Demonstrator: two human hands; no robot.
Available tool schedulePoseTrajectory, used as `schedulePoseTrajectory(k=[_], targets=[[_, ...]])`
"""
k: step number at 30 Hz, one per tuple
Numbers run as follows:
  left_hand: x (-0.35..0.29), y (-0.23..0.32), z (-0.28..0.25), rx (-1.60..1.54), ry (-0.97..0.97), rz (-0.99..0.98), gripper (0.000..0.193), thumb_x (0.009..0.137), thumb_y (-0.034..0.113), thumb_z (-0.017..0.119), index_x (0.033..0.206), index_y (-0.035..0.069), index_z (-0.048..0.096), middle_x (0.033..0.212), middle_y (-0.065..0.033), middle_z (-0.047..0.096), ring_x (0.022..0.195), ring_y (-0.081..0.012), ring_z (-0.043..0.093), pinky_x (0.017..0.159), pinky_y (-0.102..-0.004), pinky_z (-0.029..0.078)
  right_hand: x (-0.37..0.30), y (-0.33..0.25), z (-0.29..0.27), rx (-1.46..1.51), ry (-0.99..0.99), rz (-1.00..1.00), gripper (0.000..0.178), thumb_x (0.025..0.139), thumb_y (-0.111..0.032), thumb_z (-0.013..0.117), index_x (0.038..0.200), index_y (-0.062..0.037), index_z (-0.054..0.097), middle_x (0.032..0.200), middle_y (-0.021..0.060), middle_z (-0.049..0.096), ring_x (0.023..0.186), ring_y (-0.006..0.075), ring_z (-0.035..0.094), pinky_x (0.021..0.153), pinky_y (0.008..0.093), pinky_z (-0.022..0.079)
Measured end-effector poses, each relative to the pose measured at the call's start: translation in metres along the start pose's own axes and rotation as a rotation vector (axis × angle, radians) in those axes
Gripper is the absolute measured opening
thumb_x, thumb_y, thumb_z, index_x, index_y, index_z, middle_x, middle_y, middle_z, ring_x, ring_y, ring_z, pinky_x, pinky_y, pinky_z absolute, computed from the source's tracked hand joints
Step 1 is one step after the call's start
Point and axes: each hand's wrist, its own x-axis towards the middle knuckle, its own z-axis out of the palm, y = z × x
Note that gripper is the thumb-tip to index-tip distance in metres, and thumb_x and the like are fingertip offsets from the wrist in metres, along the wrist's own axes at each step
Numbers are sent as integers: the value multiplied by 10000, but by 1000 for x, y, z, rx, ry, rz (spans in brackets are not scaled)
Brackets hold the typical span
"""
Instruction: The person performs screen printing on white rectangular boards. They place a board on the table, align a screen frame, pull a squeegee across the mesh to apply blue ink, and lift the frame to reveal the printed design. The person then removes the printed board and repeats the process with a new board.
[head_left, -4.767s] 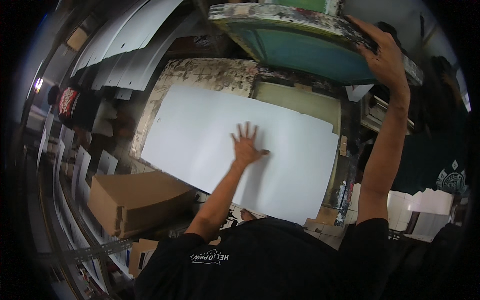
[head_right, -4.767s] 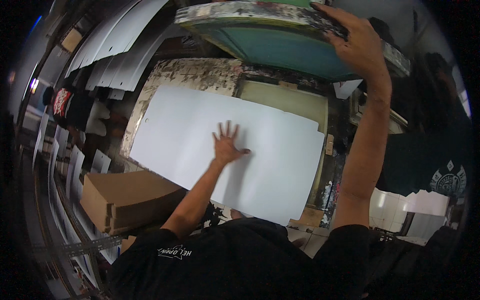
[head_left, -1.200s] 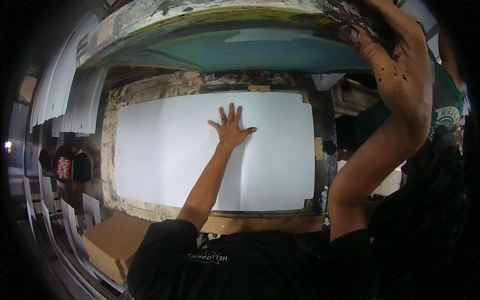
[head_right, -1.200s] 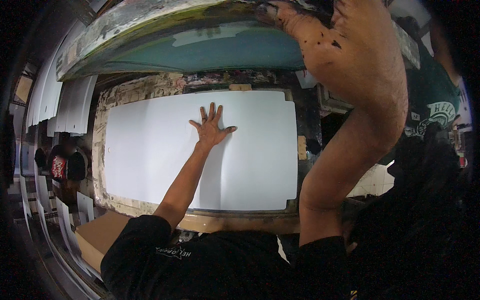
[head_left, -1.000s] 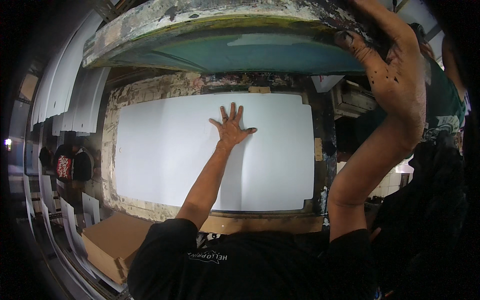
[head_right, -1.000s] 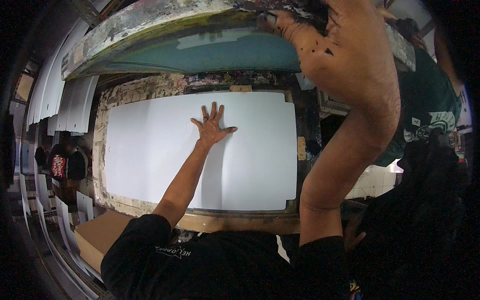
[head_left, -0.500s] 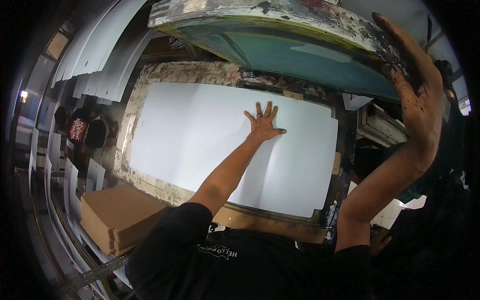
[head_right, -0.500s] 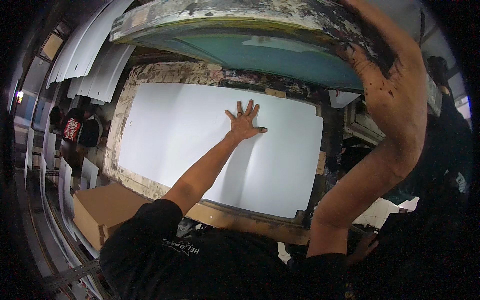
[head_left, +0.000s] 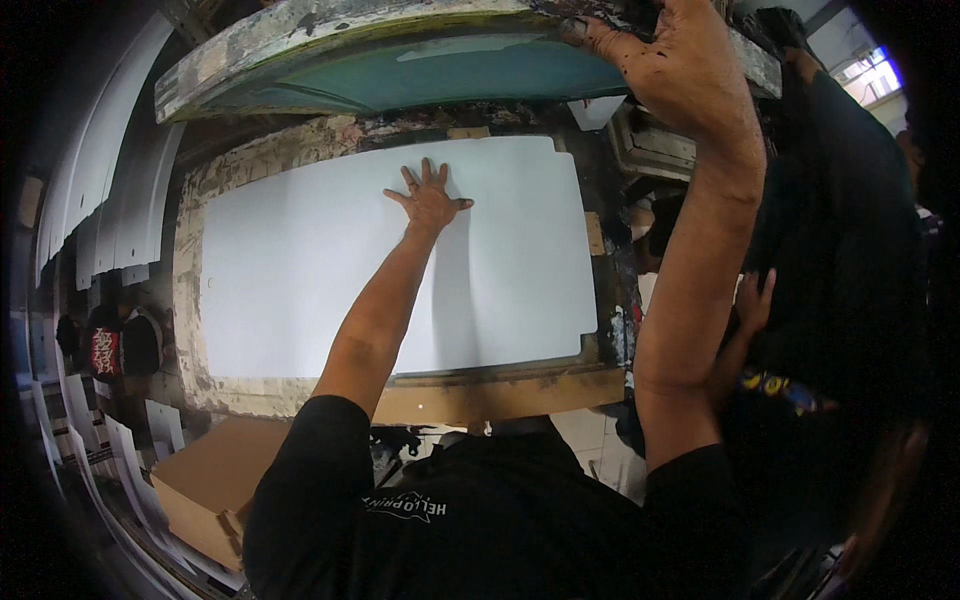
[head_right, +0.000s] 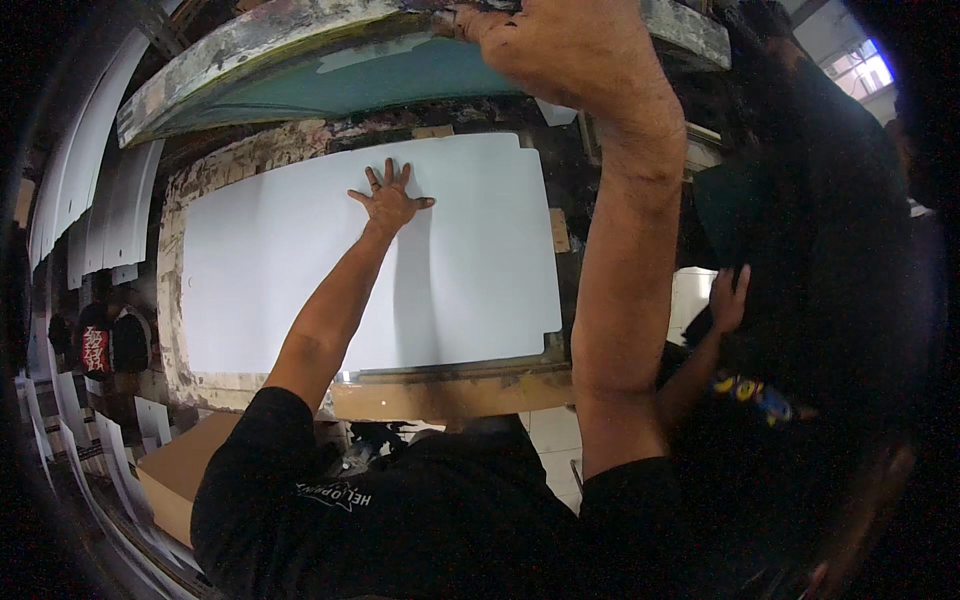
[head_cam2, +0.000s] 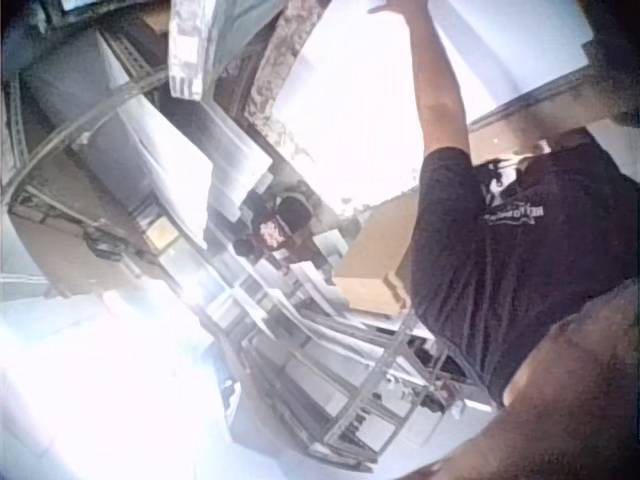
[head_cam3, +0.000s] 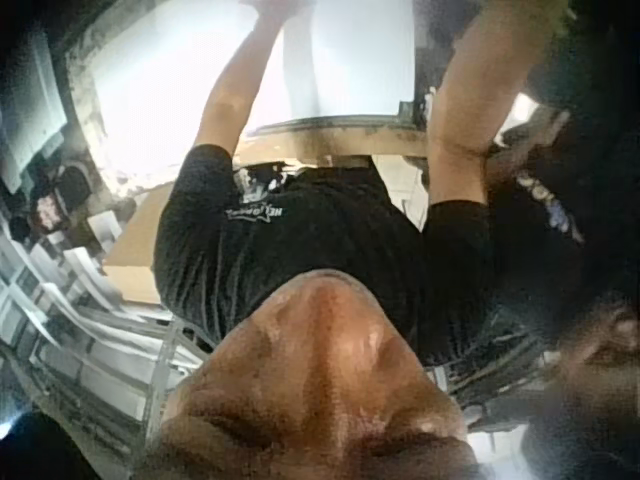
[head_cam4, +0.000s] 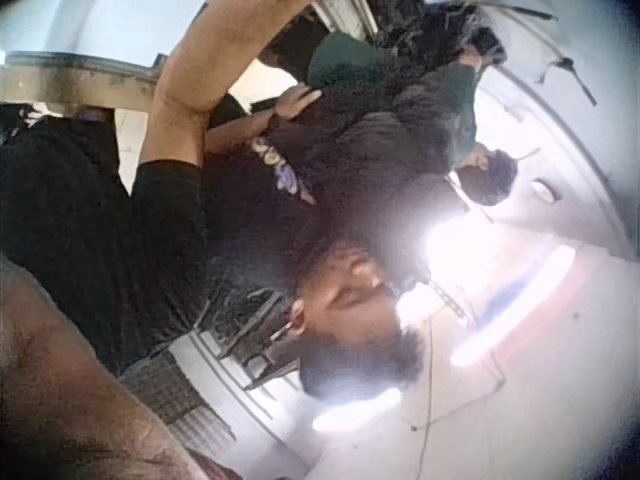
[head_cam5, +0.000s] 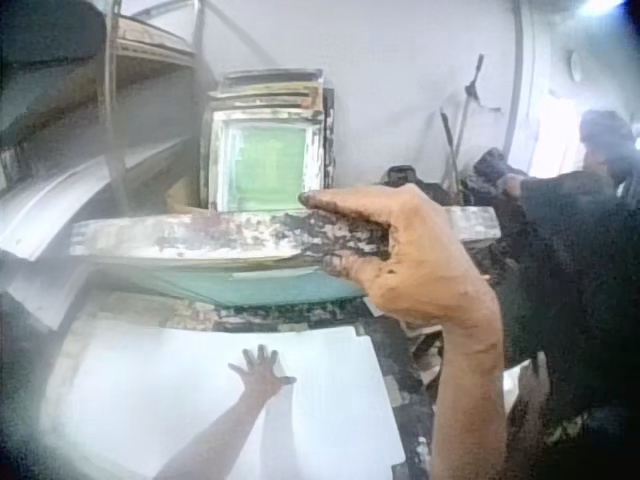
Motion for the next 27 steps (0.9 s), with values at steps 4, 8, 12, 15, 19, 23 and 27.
schedulePoseTrajectory(k=[4,8,12,15,19,23,27], targets=[[-23,4,5,-138,369,-13,974,816,665,660,1577,200,268,1648,-85,216,1509,-405,157,1067,-797,142,-13,-13,-2,39,-94,-31,500,748,17,671,1246,-19,665,1177,217,689,1010,262,669,935,348,502],[-87,-15,-40,-605,1032,127,877,805,455,791,1489,60,410,1429,-172,537,1376,-378,429,1107,-616,286,-54,4,7,-255,-14,-201,575,754,-88,733,1312,-204,656,1205,123,687,1052,301,620,913,408,451],[-195,-72,-64,-1388,1221,230,976,782,362,835,1528,-1,320,1062,-62,618,988,-195,578,919,-373,473,-106,-26,16,-264,-47,-128,650,653,-68,727,1291,-178,674,1122,119,671,1051,300,589,912,413,410],[-260,-102,-69,-1720,1204,465,1216,671,287,922,1579,5,164,996,-46,585,880,-169,559,821,-306,477,-158,-47,24,-214,-125,-57,644,629,-85,725,1270,-133,680,1114,96,658,1055,284,578,908,434,376],[-313,-104,-56,-1812,958,166,1232,609,126,952,1565,-15,188,1101,-70,607,1061,-204,598,934,-321,515,-228,-65,51,-205,-237,9,613,655,-84,716,1266,-100,668,1157,94,650,1069,278,575,912,450,363],[-323,-126,40,-1662,765,7,977,591,10,917,1441,-64,442,1202,-104,584,1116,-213,590,985,-326,490,-247,-72,64,-55,-529,164,638,654,-80,736,1286,-75,643,1185,135,640,1133,311,569,948,456,380],[-328,-130,112,-1167,927,-28,838,581,26,866,1341,-79,526,1190,-147,590,1075,-268,593,938,-371,477,-212,-30,101,76,-577,268,676,708,-66,756,1357,-31,571,1307,204,589,1239,385,529,1033,465,392]])
